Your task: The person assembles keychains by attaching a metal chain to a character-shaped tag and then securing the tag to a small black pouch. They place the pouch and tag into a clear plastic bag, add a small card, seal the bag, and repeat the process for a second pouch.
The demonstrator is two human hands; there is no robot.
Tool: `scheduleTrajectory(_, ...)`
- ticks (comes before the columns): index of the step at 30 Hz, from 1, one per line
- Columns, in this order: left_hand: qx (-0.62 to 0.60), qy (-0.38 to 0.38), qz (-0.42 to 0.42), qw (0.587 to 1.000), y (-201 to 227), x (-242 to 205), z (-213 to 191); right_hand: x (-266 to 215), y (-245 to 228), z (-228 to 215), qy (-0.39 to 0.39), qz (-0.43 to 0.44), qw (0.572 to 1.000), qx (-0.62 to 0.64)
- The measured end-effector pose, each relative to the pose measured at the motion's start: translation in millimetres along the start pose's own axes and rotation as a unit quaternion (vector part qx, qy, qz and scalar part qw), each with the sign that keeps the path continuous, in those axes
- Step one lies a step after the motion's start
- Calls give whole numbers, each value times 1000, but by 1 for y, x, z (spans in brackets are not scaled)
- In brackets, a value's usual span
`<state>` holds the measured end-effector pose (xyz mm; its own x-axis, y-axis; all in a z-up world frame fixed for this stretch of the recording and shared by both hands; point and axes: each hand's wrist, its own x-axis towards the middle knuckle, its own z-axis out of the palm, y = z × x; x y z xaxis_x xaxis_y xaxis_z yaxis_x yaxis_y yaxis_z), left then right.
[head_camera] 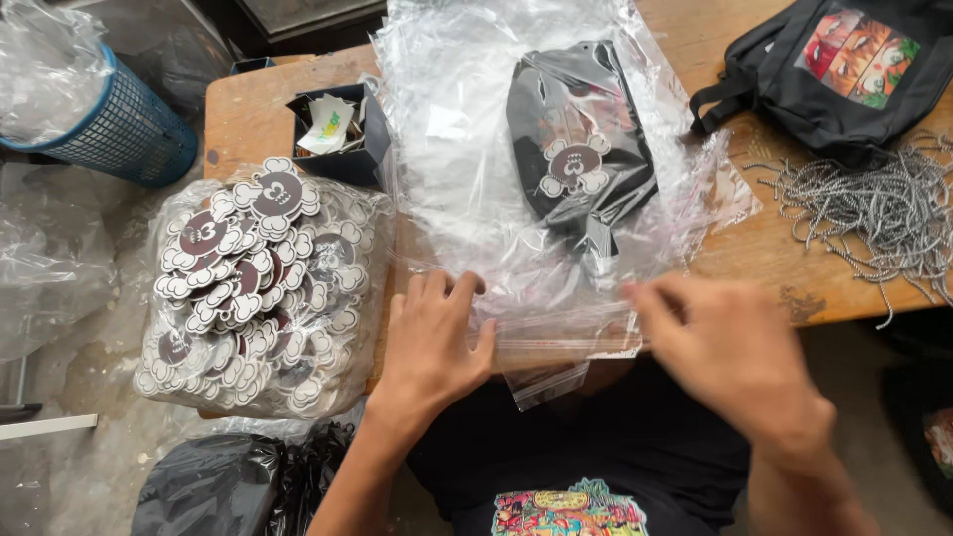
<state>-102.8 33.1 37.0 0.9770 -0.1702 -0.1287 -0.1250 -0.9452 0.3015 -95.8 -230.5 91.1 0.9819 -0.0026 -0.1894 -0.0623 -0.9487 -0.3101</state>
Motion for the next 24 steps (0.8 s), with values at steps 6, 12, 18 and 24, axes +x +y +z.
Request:
scheduleTrajectory(6,-134,167,166,963,39,90,-7,109,-12,-8,144,-242,960,-5)
scheduleTrajectory(12,-18,34,118,992,24,150,51,156,1,68,90,-217,970,-65)
scheduleTrajectory(18,22,62,136,989,0,151,61,172,24,95,196,-290,934,-66)
scheduleTrajectory(24,16,62,135,989,-1,151,63,173,19,82,74,-248,964,-58)
